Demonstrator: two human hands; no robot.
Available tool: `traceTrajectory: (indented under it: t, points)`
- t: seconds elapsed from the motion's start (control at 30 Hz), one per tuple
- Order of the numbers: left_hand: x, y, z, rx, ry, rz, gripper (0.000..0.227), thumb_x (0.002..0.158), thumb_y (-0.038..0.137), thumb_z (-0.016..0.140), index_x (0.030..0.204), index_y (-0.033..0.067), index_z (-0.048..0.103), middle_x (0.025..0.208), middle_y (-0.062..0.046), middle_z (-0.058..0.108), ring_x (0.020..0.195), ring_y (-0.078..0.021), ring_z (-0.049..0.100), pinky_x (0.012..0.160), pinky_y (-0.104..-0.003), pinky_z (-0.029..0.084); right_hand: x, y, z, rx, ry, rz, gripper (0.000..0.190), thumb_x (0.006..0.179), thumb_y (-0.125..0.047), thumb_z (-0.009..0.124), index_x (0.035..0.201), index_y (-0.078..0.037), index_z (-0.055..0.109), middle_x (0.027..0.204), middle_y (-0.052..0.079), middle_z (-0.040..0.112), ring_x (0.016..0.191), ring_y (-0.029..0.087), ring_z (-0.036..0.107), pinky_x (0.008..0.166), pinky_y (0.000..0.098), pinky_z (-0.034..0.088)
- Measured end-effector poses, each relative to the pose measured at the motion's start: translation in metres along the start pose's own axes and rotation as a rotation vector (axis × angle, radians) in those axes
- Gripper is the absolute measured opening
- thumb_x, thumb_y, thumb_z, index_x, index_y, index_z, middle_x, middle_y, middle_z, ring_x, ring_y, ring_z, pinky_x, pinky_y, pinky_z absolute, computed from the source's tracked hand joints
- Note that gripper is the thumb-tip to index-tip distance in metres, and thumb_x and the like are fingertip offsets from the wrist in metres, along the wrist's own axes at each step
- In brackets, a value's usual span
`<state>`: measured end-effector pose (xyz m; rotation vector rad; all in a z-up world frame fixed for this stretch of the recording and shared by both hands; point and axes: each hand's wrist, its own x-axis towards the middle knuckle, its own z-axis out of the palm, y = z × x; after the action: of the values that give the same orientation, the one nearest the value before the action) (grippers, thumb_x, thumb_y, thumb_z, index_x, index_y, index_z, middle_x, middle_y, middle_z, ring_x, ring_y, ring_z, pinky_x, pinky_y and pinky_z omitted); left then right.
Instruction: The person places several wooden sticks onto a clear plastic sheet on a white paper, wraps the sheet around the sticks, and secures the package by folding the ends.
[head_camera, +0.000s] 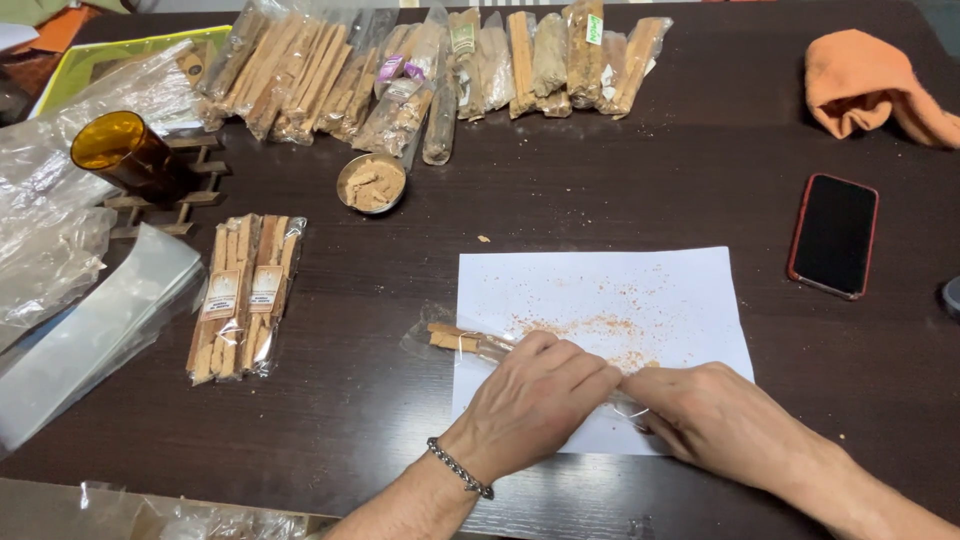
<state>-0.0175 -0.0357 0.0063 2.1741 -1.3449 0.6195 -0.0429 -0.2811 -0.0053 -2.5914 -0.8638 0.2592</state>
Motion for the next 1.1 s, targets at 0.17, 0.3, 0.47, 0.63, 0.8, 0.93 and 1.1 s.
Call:
traceTrajectory:
  t: [0.17, 0.3, 0.47, 0.63, 0.8, 0.93, 1.1]
  points:
    - [0.002, 0.003, -0.003, 0.057, -0.004, 0.009, 0.011, 0.100, -0.004, 0.059, 0.101, 0.0069, 0.063, 0.082, -0.004, 0.058, 0.074, -0.0239, 0.053, 0.076, -0.037, 0.043, 0.000, -0.006, -0.002, -0.035, -0.045, 0.149, 0.009, 0.086, -0.015, 0.059, 0.082, -0.019, 0.053, 0.064, 0.005, 0.063, 0.058, 0.040, 0.051, 0.057, 0.0446, 0.045]
    - [0.007, 0.006, -0.009, 0.045, 0.048, 0.046, 0.011, 0.102, -0.006, 0.057, 0.098, 0.0034, 0.060, 0.082, -0.006, 0.053, 0.074, -0.0240, 0.050, 0.072, -0.037, 0.043, 0.013, -0.024, -0.032, 0.272, -0.140, 0.342, 0.020, 0.098, -0.037, 0.061, 0.087, -0.021, 0.068, 0.076, -0.005, 0.075, 0.070, 0.014, 0.066, 0.070, 0.0269, 0.051]
    - [0.008, 0.007, -0.011, 0.066, 0.083, 0.089, 0.008, 0.102, -0.007, 0.059, 0.103, 0.0003, 0.064, 0.100, -0.010, 0.062, 0.083, -0.0244, 0.058, 0.074, -0.038, 0.046, 0.008, -0.015, -0.047, 0.562, -0.273, 0.433, 0.011, 0.094, -0.018, 0.079, 0.088, -0.017, 0.070, 0.073, -0.005, 0.061, 0.065, 0.010, 0.047, 0.064, 0.0255, 0.042]
    - [0.012, 0.009, -0.014, 0.094, 0.139, 0.139, 0.009, 0.101, -0.008, 0.062, 0.100, 0.0001, 0.065, 0.106, -0.012, 0.066, 0.088, -0.0244, 0.062, 0.074, -0.037, 0.048, 0.013, -0.017, -0.049, 0.843, -0.347, 0.390, 0.012, 0.096, -0.016, 0.072, 0.105, -0.011, 0.080, 0.070, 0.003, 0.072, 0.068, 0.011, 0.067, 0.072, 0.0262, 0.050]
    - [0.013, 0.011, -0.018, 0.114, 0.133, 0.166, 0.009, 0.106, -0.002, 0.056, 0.107, -0.0012, 0.065, 0.101, -0.013, 0.063, 0.085, -0.0252, 0.058, 0.071, -0.038, 0.046, 0.015, -0.019, -0.044, 1.051, -0.291, 0.363, 0.017, 0.093, -0.012, 0.070, 0.106, -0.003, 0.078, 0.080, 0.009, 0.079, 0.061, 0.016, 0.068, 0.064, 0.0292, 0.059]
    - [0.010, 0.009, -0.015, 0.111, 0.149, 0.158, 0.010, 0.105, -0.002, 0.055, 0.102, -0.0006, 0.065, 0.107, -0.014, 0.065, 0.089, -0.0259, 0.060, 0.073, -0.038, 0.047, 0.015, -0.019, -0.033, 1.065, -0.239, 0.435, 0.016, 0.097, -0.016, 0.070, 0.090, -0.002, 0.073, 0.065, 0.011, 0.067, 0.056, 0.016, 0.059, 0.051, 0.0284, 0.049]
    - [0.012, 0.006, -0.014, 0.137, 0.152, 0.053, 0.011, 0.104, -0.001, 0.055, 0.100, 0.0042, 0.064, 0.097, -0.007, 0.064, 0.087, -0.0227, 0.060, 0.075, -0.036, 0.046, 0.016, -0.021, -0.026, 1.008, -0.066, 0.425, 0.037, 0.097, -0.018, 0.072, 0.066, -0.009, 0.052, 0.063, -0.001, 0.043, 0.058, 0.009, 0.055, 0.072, 0.0349, 0.077]
